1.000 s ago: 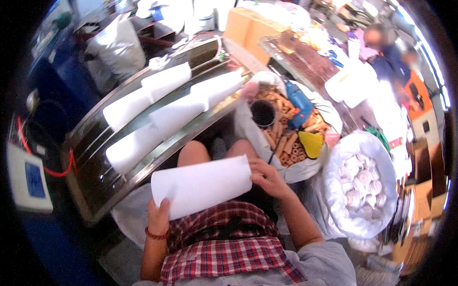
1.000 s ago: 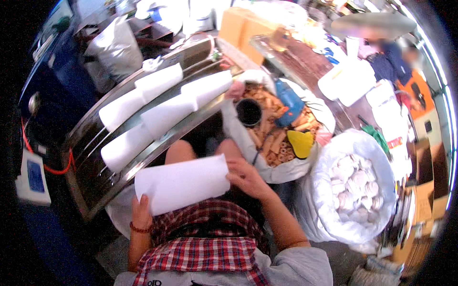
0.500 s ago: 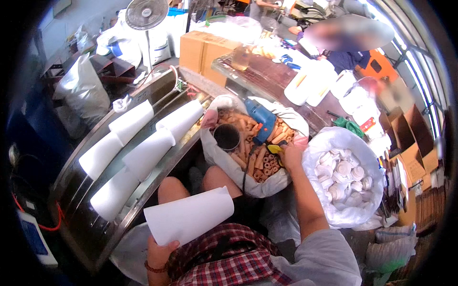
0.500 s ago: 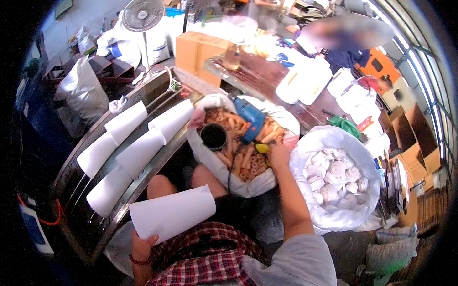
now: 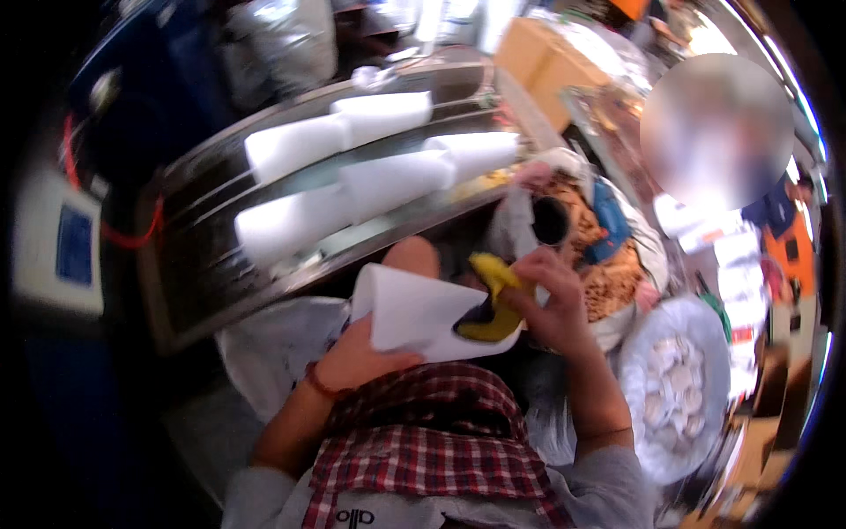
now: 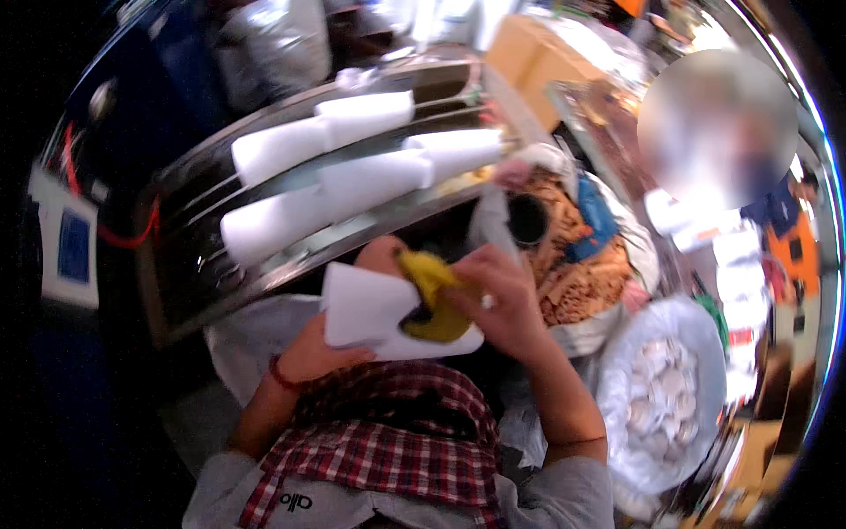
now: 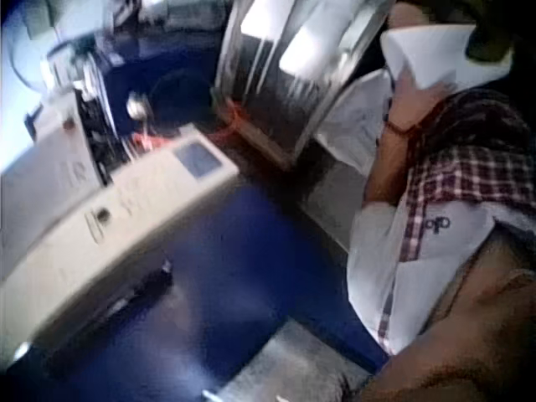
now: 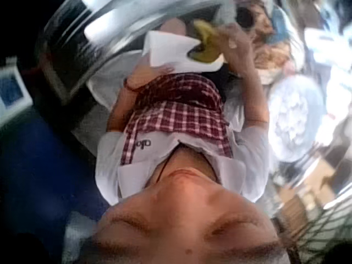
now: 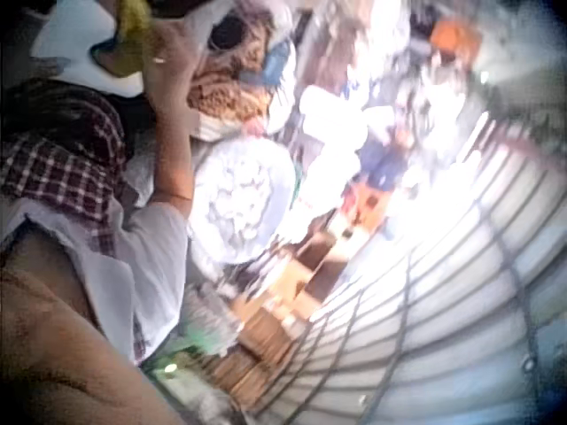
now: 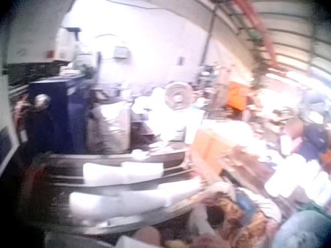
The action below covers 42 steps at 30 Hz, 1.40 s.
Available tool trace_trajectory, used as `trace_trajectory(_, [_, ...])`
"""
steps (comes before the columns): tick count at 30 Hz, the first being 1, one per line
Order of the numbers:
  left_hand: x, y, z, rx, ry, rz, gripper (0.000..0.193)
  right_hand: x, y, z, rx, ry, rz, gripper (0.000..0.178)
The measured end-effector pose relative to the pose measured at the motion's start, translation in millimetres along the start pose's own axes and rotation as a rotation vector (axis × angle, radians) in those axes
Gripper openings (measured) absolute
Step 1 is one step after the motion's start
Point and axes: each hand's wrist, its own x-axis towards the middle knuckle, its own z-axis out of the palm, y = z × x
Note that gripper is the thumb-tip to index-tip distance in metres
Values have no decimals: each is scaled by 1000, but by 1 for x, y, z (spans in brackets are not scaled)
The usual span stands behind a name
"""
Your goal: The person assembles white cylindrical parts by wiping them with a cloth, inserting smaller orange tubes, and using a drill to secure components.
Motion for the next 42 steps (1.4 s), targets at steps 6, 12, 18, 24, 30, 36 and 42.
trace_trajectory(6, [-14,-6,-5,20,-24,-19,60,28,-29,94,174,-347,-151,33])
trace_trajectory(12, [-9,-21,5,333,-74,169,68,41,-16,122,318,-394,-116,33])
trace_trajectory(18, [-11,-25,2,240,21,185,59,13,7,97,287,-413,-222,34])
trace_trajectory(24, [-8,-4,-3,302,-96,22,53,0,1,91,133,-391,-27,36])
trace_trajectory(30, [-13,-2,-1,153,61,151,67,30,-10,118,331,-478,119,44])
trace_trajectory(36, [-11,-13,-6,160,-66,11,64,42,10,92,605,-722,561,41])
trace_trajectory(42, [-8,-6,-3,115,-32,0,60,41,0,93,656,-689,664,47])
